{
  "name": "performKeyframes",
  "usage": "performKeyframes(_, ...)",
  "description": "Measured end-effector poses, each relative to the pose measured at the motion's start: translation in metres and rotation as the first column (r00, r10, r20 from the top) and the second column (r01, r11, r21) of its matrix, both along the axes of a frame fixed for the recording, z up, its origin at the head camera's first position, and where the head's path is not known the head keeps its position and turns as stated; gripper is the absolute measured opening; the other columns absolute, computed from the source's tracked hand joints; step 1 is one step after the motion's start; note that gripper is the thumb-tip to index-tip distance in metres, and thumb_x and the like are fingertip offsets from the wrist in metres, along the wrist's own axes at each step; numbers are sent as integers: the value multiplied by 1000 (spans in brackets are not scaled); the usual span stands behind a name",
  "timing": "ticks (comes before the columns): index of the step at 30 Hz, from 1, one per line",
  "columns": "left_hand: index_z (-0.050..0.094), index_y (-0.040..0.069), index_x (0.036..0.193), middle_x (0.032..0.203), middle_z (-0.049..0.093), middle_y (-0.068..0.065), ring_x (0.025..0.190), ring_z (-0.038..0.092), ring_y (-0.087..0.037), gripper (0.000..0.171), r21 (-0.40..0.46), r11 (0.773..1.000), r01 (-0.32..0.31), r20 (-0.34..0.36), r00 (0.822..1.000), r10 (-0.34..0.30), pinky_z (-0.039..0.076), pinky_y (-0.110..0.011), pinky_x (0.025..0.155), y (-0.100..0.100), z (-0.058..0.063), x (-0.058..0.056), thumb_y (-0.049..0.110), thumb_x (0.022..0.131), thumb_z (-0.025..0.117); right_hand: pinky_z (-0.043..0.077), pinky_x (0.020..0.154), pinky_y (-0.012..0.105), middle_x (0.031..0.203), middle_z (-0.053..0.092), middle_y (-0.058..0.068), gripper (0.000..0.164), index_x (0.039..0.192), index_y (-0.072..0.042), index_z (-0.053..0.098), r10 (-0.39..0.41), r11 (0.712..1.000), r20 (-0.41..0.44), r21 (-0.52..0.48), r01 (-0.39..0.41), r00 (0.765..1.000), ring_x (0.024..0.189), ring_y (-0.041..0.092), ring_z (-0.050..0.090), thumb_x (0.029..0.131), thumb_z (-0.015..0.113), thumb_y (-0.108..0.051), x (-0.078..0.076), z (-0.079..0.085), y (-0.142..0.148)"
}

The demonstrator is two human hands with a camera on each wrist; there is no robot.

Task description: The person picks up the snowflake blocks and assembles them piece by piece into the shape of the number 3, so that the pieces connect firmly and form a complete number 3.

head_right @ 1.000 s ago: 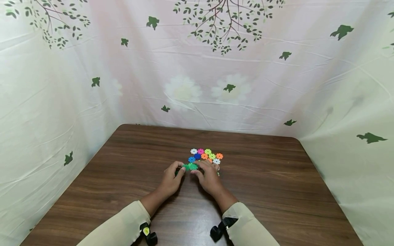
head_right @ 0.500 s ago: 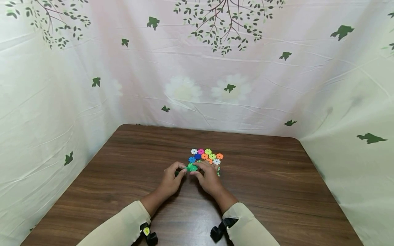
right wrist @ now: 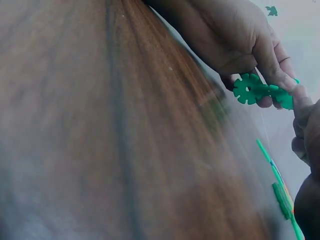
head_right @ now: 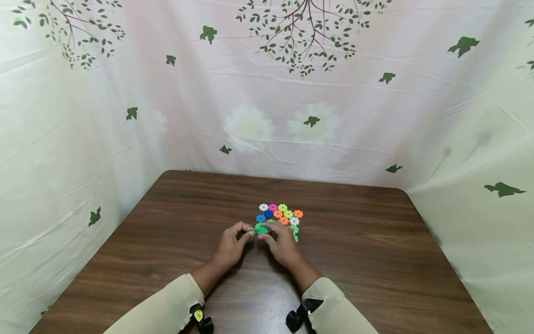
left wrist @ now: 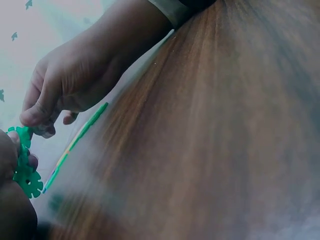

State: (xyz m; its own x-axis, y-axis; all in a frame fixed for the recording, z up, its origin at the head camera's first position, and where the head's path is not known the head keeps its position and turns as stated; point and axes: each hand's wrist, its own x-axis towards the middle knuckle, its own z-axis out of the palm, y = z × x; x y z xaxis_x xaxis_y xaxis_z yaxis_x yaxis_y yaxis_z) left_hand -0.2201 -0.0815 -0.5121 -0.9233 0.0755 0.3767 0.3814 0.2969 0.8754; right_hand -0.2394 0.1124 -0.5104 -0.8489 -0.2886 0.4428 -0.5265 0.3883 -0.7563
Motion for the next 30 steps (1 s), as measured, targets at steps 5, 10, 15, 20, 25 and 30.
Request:
performKeyframes(5,73,4,105,110,79,-15,111,74,-32,5,-43,999,-3,-12,1000,3,58,-34,97,0,-3,-1,8,105,70,55,74,27,97,76,7,37,125,2,79,-19,1000,-16,14,19,1000,86,6,60,90,84,-8,0,-1,-1)
performKeyframes(10,73,4,112,111,78,-14,111,73,-32,7,-46,999,-20,-4,1000,20,57,-36,96,0,-4,-2,7,106,69,55,75,26,90,72,4,45,130,4,77,-23,1000,-54,12,24,998,86,7,59,88,85,-7,-3,-2,0)
performKeyframes(15,72,7,112,110,77,-13,106,71,-28,7,-13,998,-54,13,998,54,54,-32,89,0,-3,-2,4,108,66,57,76,30,84,69,4,46,129,7,76,-30,999,-115,17,33,993,86,15,61,85,86,-4,-6,-5,0)
performKeyframes(20,68,7,114,112,77,-13,109,69,-27,8,7,998,-60,33,998,59,53,-30,90,1,-2,-1,3,109,64,53,81,32,84,70,4,43,124,6,78,-77,996,-170,32,84,982,85,20,64,83,88,-4,-9,-8,0)
performKeyframes(25,65,4,117,115,80,-17,112,72,-29,8,55,997,-53,31,998,52,51,-29,90,1,-4,-3,3,109,63,37,94,47,81,72,1,42,120,2,81,-139,988,-206,42,151,969,83,19,65,80,89,-7,-9,-11,0)
performKeyframes(30,60,1,126,114,79,-20,107,72,-28,19,104,994,-39,6,999,39,50,-29,91,1,-4,-3,-2,107,62,31,94,47,83,72,0,40,122,-1,81,-155,983,-177,72,170,972,82,17,63,83,89,-11,-8,-9,1)
